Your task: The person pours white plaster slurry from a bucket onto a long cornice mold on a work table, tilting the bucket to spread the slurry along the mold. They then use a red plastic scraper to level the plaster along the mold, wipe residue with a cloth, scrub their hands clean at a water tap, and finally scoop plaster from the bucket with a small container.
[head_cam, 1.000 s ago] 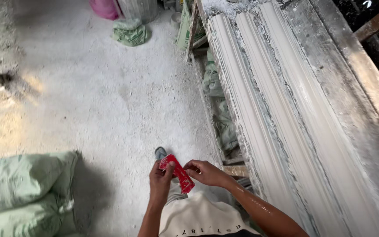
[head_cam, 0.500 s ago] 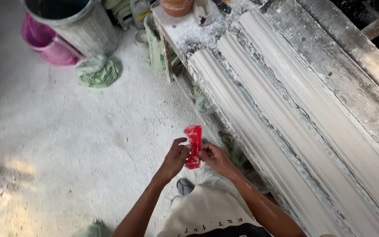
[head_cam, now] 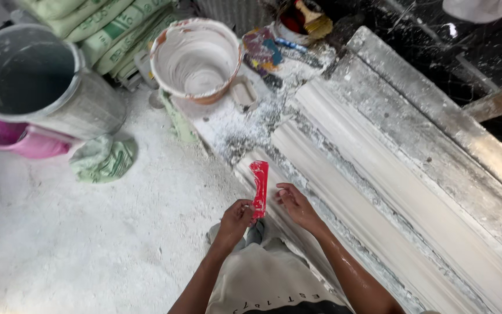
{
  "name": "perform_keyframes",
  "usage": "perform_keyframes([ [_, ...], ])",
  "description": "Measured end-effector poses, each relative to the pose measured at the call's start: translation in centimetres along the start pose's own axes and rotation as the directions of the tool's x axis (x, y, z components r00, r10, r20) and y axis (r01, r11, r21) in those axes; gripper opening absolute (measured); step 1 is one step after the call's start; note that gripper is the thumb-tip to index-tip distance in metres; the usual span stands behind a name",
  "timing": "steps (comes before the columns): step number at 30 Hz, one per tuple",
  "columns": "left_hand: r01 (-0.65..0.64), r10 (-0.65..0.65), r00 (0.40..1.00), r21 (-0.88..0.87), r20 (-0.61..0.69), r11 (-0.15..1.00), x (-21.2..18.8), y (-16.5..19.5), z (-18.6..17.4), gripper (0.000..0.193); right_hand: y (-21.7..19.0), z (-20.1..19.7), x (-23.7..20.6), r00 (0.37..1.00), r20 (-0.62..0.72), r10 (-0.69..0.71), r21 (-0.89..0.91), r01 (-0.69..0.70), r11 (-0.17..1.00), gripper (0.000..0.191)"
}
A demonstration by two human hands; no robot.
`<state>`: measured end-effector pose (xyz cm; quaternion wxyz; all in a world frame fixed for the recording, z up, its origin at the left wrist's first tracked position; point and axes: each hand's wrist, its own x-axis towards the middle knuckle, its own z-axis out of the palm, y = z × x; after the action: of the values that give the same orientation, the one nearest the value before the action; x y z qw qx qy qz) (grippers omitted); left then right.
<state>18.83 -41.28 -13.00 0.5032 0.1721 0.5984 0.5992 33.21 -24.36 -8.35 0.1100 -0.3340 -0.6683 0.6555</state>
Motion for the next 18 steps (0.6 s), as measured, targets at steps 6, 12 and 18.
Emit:
perform_keyframes([
  [6, 0.067, -0.068, 0.993, 0.008, 0.094, 0.998, 12.6, 7.9, 1.2, 0.029, 0.8, -3.5, 4.6, 0.982, -0.161, 0.098, 0.128, -0.078, 0.989, 0.033],
  [12, 0.181, -0.121, 0.977, -0.378, 0.177, 0.908, 29.0, 12.6, 6.4, 0.017, 1.1, -2.1, 5.5, 0.882, -0.376, 0.285, 0.156, -0.243, 0.957, 0.035],
  [18, 0.145, -0.188, 0.98, -0.411, -0.067, 0.9, 40.6, 15.9, 8.0, 0.014, -1.0, 0.8, 7.9, 0.774, -0.529, 0.348, 0.187, -0.294, 0.937, 0.037],
])
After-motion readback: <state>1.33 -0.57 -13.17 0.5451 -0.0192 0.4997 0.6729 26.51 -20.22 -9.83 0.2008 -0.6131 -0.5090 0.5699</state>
